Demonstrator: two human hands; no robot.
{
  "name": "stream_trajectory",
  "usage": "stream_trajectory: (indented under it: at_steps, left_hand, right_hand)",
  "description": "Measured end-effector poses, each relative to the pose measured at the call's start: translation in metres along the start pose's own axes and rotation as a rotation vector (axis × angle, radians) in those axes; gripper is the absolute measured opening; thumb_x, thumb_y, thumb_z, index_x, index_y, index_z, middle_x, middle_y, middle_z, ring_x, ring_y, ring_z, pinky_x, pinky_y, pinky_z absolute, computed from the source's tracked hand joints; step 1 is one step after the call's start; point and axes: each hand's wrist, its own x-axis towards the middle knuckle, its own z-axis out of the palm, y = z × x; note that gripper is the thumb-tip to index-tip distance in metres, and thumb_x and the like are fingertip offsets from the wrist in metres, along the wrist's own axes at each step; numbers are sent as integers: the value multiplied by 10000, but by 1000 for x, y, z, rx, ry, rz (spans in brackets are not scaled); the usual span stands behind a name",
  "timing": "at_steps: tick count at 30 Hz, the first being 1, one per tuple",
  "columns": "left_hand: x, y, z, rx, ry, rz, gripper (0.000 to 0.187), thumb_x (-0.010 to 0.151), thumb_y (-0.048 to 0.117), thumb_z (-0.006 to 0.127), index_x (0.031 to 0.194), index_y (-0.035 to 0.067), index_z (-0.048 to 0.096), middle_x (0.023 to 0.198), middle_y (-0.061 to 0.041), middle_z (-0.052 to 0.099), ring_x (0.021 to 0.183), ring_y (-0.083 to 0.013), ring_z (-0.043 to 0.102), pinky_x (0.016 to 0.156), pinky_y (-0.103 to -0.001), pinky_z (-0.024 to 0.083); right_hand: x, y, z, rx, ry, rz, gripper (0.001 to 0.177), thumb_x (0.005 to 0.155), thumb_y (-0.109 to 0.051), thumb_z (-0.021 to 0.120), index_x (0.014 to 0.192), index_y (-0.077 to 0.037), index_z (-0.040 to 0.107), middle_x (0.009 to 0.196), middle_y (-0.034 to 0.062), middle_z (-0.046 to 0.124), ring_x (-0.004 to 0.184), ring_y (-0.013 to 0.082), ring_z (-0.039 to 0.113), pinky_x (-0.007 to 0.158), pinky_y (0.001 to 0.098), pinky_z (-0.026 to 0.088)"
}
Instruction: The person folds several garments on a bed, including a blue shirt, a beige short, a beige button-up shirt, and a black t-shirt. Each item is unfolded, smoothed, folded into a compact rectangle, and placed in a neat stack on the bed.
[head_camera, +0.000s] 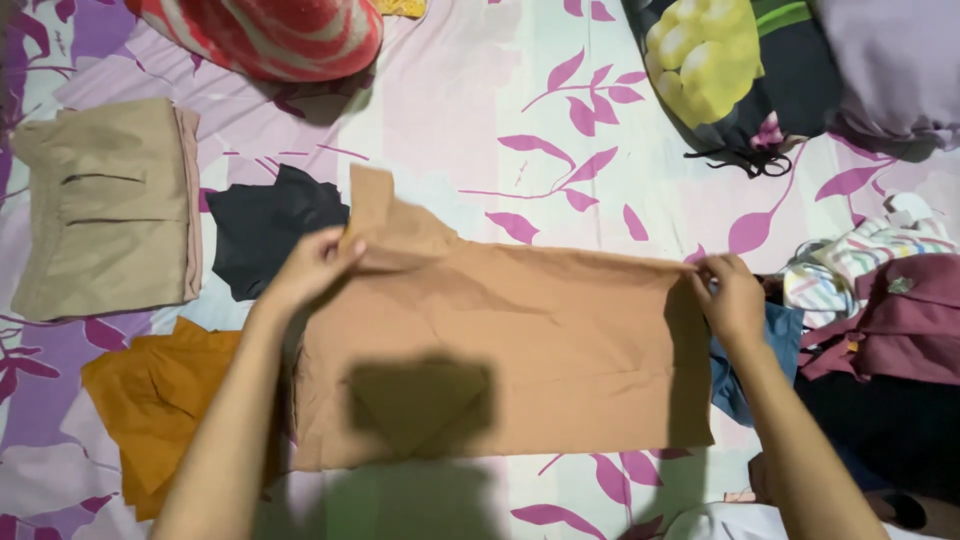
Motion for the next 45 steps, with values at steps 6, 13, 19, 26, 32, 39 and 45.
stream_trajectory:
  at_steps: [6,13,19,26,32,39,45]
  left_hand:
    - [-122,-39,13,304,-17,36,278,861,325,776,866,51,730,686,-39,556,648,-141,498,566,-316,412]
    - [-177,-69,51,561,27,119,309,802,403,769,798,94,761,635,-68,682,699,-222,646,932,-469,297]
    - [-170,-143,76,344,282,-153,542,952,545,757,868,35,596,693,-85,569,723,-245,551,799,-487,480]
    - [-201,-119,116,-86,377,73,147,912,125,711,1048,71,705,825,-90,607,639,-154,438,560,-287,374]
    - [-240,-35,105,102,59,262,155,874,77,706,1028,92,707,924,-81,753,809,-207,743,694,-323,566]
    - [-230,-2,73,354,13,140,325,894,303,707,1194,184,678,947,-75,741,825,-264,714,759,-397,560]
    - [-164,-79,51,815,143,462,586,967,434,535,1484,162,498,1523,-51,495,1396,-276,449,1051,-636,288]
  right_hand:
    - [-108,-15,-22,46,166,-20,154,939,-155,744,1081,-104,715,1108,102,667,953,340,672,791,411,543]
    - [-184,-7,9,30,70,44,219,894,-136,723,1111,-167,726,1164,54,687,1004,311,693,827,393,560]
    - [-184,-10,17,-94,-13,5,273,798,-157,704,1069,-176,730,1135,64,686,1034,326,650,927,436,543]
    - [-160,-198,44,361,-146,251,242,856,-178,622,1053,-135,755,1106,108,696,1004,298,662,863,419,537]
    - [-145,-345,56,419,-312,-632,674,787,-257,718,1422,-111,545,1499,185,486,1316,424,485,1054,542,422]
    - [-138,-352,66,235,-286,-930,283,855,-375,729,988,-129,771,1468,61,548,1415,350,443,1093,580,360]
    - [-161,-303,93,333,-19,-964,224,912,-284,689,1024,-136,815,1210,69,709,1292,292,604,1085,516,430]
